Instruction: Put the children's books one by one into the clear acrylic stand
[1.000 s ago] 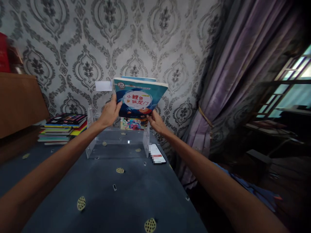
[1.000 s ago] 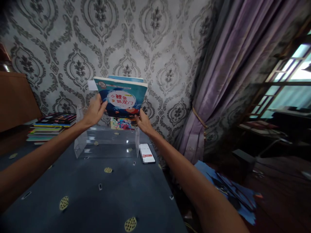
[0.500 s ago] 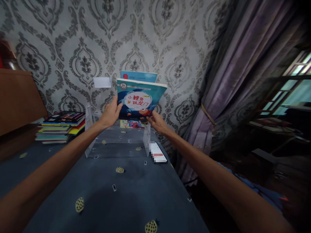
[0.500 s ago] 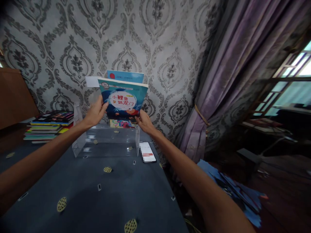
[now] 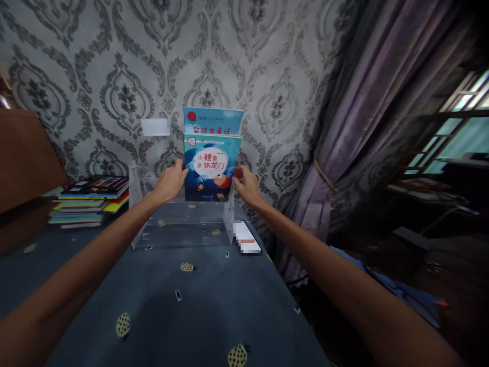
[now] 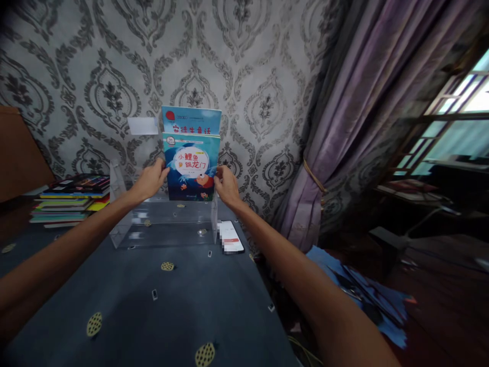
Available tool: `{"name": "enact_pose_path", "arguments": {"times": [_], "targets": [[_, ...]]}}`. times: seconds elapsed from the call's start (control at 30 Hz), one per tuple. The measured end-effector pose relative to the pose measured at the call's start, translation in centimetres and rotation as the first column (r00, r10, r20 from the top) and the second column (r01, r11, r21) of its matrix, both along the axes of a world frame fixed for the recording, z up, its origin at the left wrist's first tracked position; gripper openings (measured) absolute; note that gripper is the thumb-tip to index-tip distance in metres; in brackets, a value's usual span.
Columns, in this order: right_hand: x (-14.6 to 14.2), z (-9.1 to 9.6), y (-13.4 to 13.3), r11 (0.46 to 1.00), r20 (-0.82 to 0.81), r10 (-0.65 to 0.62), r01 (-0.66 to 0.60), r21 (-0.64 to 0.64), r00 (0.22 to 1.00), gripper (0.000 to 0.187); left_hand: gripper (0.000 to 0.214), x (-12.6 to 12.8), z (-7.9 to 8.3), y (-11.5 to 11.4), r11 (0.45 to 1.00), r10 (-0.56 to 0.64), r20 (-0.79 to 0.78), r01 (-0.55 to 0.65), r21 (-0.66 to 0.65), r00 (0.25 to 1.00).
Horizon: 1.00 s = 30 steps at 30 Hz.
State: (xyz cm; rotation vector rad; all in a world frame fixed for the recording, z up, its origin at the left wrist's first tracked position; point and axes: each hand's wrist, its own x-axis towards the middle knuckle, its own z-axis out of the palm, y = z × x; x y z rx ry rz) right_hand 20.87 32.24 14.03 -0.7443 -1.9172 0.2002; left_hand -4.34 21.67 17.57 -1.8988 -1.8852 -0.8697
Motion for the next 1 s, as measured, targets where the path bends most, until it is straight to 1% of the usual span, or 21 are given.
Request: {"name": "enact_pose_path", "arguments": {"times": [0.17, 0.27, 0.5, 0.7, 1.0], "targets": [[0.1, -0.4, 0.3, 0.999, -0.01, -0.035, 0.035, -0.021, 0.999, 0.042, 0.031, 0.5, 0.1, -0.5, 0.989, 0.094, -0.07, -0.101, -0.108, 0.993], [0.0, -0.6, 0.4, 0.999, -0.001, -0.045, 0.045, -0.011, 0.999, 0.04, 0.034, 1.1, 0.3, -0.8, 0.976, 0.13, -0.097, -0.145, -0.162, 0.987], [0.0, -1.1, 0.4, 0.997, 0.006, -0.064, 0.064, 0.034, 0.998, 0.039, 0.032, 2.4, 0.1, -1.0, 0.963, 0.176, -0.104, -0.193, -0.188, 0.979], [0.1, -1.1, 0.0, 0.997, 0.026, -0.073, 0.072, 0.035, 0.997, 0.038, 0.032, 3.2, 0.4, -1.7, 0.954, 0.193, -0.095, -0.209, -0.215, 0.977], [0.1, -1.3, 0.2, 0.996, 0.022, -0.086, 0.085, 0.01, 0.996, 0.038, 0.032, 2.9, 0.4, -2.0, 0.955, 0.17, -0.095, -0.188, -0.231, 0.981]]}}
